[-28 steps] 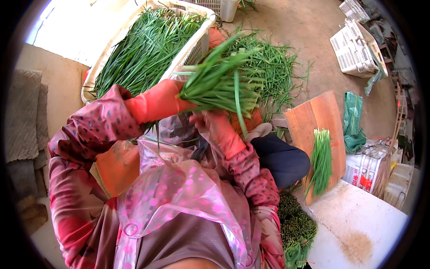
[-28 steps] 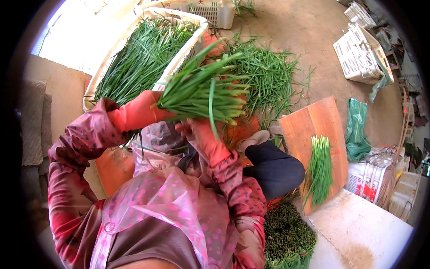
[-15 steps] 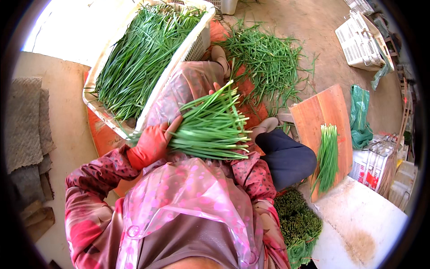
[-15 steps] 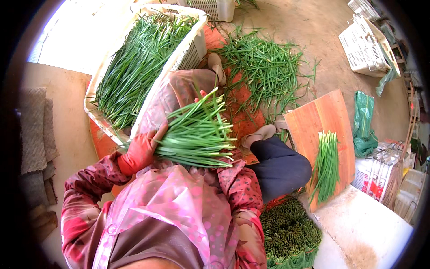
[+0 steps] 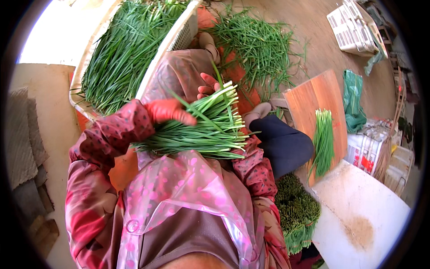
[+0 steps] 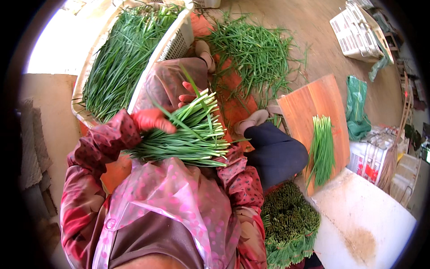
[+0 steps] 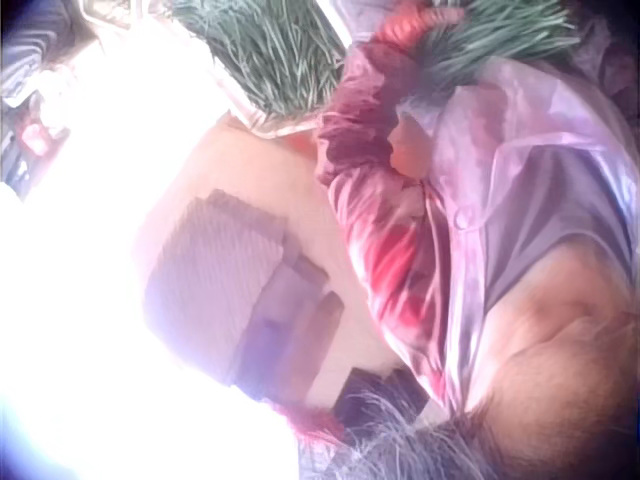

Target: The person sorts and cleans bunches of green chives, plucking damaged leaves and debris by hand and placing the trimmed bundles onto a wooden board.

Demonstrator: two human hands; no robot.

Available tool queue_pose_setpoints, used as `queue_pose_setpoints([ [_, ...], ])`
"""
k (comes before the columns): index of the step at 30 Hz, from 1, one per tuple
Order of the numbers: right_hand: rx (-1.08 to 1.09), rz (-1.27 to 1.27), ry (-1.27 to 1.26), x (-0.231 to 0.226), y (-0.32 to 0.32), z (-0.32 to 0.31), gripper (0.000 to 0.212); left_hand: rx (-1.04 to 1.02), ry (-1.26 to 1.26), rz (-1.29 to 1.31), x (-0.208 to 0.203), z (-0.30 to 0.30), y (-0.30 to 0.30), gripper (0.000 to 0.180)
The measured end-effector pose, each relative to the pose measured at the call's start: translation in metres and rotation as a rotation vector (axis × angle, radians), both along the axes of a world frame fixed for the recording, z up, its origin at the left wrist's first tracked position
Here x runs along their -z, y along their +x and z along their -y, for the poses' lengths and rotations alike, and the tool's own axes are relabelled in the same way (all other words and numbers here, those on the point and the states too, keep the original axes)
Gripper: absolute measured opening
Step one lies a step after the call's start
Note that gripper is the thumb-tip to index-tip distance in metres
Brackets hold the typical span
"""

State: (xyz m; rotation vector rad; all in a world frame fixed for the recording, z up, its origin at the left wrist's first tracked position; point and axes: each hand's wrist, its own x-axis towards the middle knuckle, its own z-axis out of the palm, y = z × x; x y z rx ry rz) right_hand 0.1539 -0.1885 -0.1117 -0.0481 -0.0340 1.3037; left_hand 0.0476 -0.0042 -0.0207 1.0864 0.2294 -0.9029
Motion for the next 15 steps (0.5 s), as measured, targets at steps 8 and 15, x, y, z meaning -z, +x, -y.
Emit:
queue_pose_setpoints([
  [8,0.184,0.608,-0.899,-0.04,0.032,0.074,0.042,-0.371,-0.076,-0.178,-0.015,0.037,-0.05,0.05],
  [15,0.17,2.187,-0.866,-0.115,0.006,0.063,0.047,-0.663,-0.125,-0.191,-0.025,0.054,-0.068,0.047],
])
